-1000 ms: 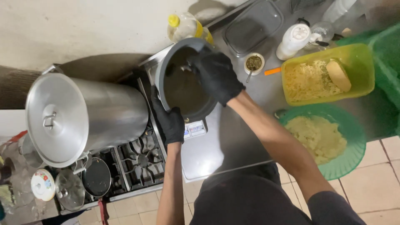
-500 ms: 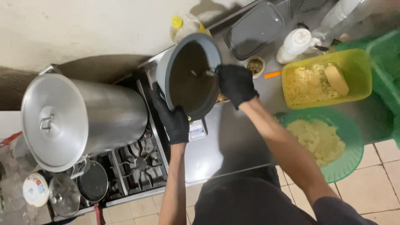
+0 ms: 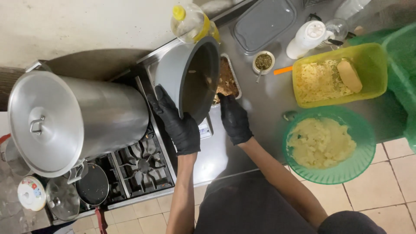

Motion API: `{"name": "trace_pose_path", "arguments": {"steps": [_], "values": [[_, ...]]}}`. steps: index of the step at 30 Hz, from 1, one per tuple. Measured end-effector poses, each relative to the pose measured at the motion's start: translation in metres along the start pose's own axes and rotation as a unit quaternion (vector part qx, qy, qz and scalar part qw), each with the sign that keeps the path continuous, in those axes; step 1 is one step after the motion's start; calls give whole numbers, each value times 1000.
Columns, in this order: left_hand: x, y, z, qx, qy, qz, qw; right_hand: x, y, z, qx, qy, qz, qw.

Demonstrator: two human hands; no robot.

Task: Filling small foil containers with layers of meat mixture and mashed potatoes using a spoon and a scale.

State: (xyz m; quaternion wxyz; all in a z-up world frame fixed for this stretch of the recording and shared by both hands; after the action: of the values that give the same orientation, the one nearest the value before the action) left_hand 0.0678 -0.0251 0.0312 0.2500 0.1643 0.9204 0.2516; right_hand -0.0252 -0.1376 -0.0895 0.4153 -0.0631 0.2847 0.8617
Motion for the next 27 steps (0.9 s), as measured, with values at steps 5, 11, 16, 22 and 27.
{"name": "trace_pose_path", "arguments": {"steps": [5, 11, 16, 22, 27], "values": [[2, 1, -14, -98, -43, 2, 994, 22, 4, -18, -24, -17, -5, 1000], [-2, -9, 0, -47, -17, 9, 999, 4, 14, 2, -119, -8, -53, 991], [6, -22, 13, -34, 0, 28, 999, -9, -27, -18, -163, 23, 10, 986], [4, -11, 12, -26, 29, -16, 999, 8, 27, -19, -83, 2, -49, 995], [3, -16, 2, -10, 34, 23, 999, 27, 39, -31, -63, -44, -55, 995]]}}
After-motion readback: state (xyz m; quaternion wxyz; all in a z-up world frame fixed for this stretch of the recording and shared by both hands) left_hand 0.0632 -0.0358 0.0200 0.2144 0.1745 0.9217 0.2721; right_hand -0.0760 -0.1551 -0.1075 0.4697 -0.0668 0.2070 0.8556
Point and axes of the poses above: each hand's wrist, its own x-axis away from the middle knuckle, its own y-axis out of the back of the hand, z = x × y, the point moved 8 cm from there along -x, towards the middle knuckle, and after that the axes turned 12 degrees about -x, right-handed, at the moved point
